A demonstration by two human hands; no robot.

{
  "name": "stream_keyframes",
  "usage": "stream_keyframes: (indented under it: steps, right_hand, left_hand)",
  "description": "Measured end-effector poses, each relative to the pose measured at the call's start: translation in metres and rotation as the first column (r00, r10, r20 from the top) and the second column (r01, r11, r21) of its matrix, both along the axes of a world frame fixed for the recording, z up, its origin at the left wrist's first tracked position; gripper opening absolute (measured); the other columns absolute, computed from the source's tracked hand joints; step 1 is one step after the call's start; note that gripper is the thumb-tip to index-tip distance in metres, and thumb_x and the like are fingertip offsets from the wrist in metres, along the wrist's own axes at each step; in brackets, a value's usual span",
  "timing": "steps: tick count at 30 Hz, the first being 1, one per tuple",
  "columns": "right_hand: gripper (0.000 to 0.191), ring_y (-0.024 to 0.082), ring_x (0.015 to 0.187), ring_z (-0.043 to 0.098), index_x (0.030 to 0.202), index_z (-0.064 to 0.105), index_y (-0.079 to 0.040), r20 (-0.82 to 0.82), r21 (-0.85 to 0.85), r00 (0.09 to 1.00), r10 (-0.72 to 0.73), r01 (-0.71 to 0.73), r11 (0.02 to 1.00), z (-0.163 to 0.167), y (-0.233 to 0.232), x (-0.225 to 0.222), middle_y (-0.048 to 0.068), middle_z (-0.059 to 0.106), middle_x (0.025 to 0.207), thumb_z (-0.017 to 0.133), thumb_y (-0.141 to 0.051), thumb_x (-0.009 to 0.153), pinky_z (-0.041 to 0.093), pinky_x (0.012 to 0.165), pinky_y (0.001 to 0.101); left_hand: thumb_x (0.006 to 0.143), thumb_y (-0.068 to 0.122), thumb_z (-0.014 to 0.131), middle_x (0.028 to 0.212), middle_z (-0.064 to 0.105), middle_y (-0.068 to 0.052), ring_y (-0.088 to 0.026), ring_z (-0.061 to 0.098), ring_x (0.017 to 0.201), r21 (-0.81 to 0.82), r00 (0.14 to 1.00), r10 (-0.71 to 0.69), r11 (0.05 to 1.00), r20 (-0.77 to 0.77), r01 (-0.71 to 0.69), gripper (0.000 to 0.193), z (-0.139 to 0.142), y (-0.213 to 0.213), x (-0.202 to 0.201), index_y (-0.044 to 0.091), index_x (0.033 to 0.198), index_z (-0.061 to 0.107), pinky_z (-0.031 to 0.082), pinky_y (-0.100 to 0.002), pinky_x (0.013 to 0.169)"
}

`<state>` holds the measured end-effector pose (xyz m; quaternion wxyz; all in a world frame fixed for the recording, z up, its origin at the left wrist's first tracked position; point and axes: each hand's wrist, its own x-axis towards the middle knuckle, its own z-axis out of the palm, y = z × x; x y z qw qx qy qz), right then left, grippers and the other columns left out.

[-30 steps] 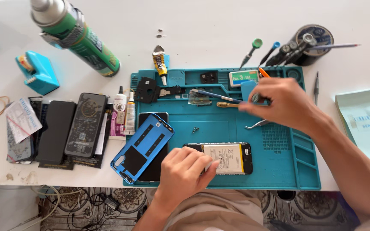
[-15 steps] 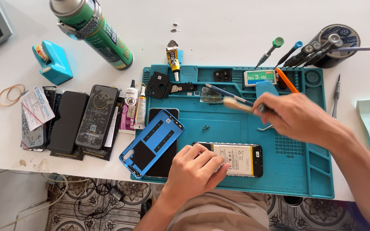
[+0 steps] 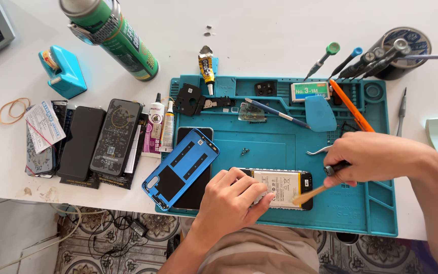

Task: The person pries the battery out of an opened smartphone using a blue pry tool, working around the battery edge while holding the phone steady on a repair mat. They then use a screwdriver on the phone's internal components and continue prying the battery loose.

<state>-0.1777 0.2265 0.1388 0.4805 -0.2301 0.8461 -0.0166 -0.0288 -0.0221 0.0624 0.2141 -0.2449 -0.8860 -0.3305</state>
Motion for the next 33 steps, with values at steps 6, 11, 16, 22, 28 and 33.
stream_keyframes:
  steps: [6, 11, 16, 22, 28, 33]
  right_hand:
    - [0.031, 0.016, 0.062, 0.067, 0.084, 0.075, -0.011, -0.115, 0.116, 0.987, -0.113, 0.126, 0.985, 0.009, -0.002, -0.002, 0.003, 0.071, 0.064, 0.078, -0.042, 0.086, 0.049, 0.061, 0.0350]
    - [0.037, 0.019, 0.063, 0.069, 0.084, 0.075, -0.009, -0.077, 0.050, 0.995, -0.062, 0.066, 0.997, 0.011, 0.006, -0.002, 0.003, 0.072, 0.064, 0.082, -0.046, 0.082, 0.052, 0.063, 0.0379]
    - [0.039, 0.015, 0.067, 0.071, 0.079, 0.076, -0.008, -0.095, 0.099, 0.990, -0.102, 0.112, 0.989, 0.011, 0.014, -0.007, 0.002, 0.074, 0.066, 0.083, -0.046, 0.083, 0.052, 0.065, 0.0354]
    - [0.031, 0.016, 0.067, 0.072, 0.083, 0.079, -0.013, -0.105, 0.063, 0.988, -0.112, 0.119, 0.991, 0.002, 0.021, -0.007, 0.000, 0.075, 0.067, 0.082, -0.044, 0.082, 0.053, 0.064, 0.0351]
    - [0.038, 0.019, 0.067, 0.069, 0.082, 0.077, -0.010, -0.130, 0.002, 0.991, -0.030, 0.030, 1.000, -0.001, 0.027, -0.010, 0.005, 0.071, 0.066, 0.082, -0.047, 0.078, 0.052, 0.065, 0.0372]
    - [0.041, 0.019, 0.066, 0.069, 0.080, 0.076, -0.010, -0.126, 0.009, 0.992, -0.029, 0.031, 0.999, -0.002, 0.024, -0.004, 0.003, 0.071, 0.064, 0.083, -0.050, 0.080, 0.051, 0.065, 0.0381]
  left_hand:
    - [0.090, 0.024, 0.081, 0.084, 0.070, 0.002, -0.021, 0.063, 0.081, 0.017, 1.000, -0.007, 1.000, 0.025, 0.006, 0.018, 0.002, -0.003, 0.002, 0.013, 0.087, 0.068, 0.048, -0.035, 0.066]
    - [0.089, 0.024, 0.081, 0.083, 0.069, 0.001, -0.022, 0.064, 0.082, 0.020, 1.000, -0.015, 1.000, 0.008, 0.014, 0.016, 0.006, -0.002, -0.002, 0.013, 0.088, 0.070, 0.049, -0.036, 0.068]
    - [0.087, 0.024, 0.082, 0.083, 0.070, 0.001, -0.021, 0.064, 0.081, 0.057, 0.998, -0.027, 0.998, 0.050, 0.025, 0.015, 0.006, -0.003, 0.000, 0.013, 0.089, 0.072, 0.049, -0.035, 0.067]
    - [0.087, 0.025, 0.083, 0.083, 0.070, 0.001, -0.021, 0.064, 0.081, 0.056, 0.998, -0.008, 0.998, 0.060, 0.005, 0.015, 0.004, -0.001, 0.001, 0.014, 0.089, 0.073, 0.050, -0.036, 0.067]
    - [0.086, 0.025, 0.082, 0.085, 0.071, 0.000, -0.021, 0.064, 0.082, 0.048, 0.997, -0.014, 0.999, 0.080, 0.010, 0.016, 0.005, 0.000, -0.001, 0.012, 0.090, 0.074, 0.050, -0.036, 0.068]
    - [0.088, 0.027, 0.082, 0.088, 0.072, 0.000, -0.020, 0.065, 0.083, 0.052, 0.997, -0.019, 0.999, 0.075, 0.015, 0.018, 0.005, 0.001, -0.001, 0.011, 0.091, 0.074, 0.051, -0.036, 0.069]
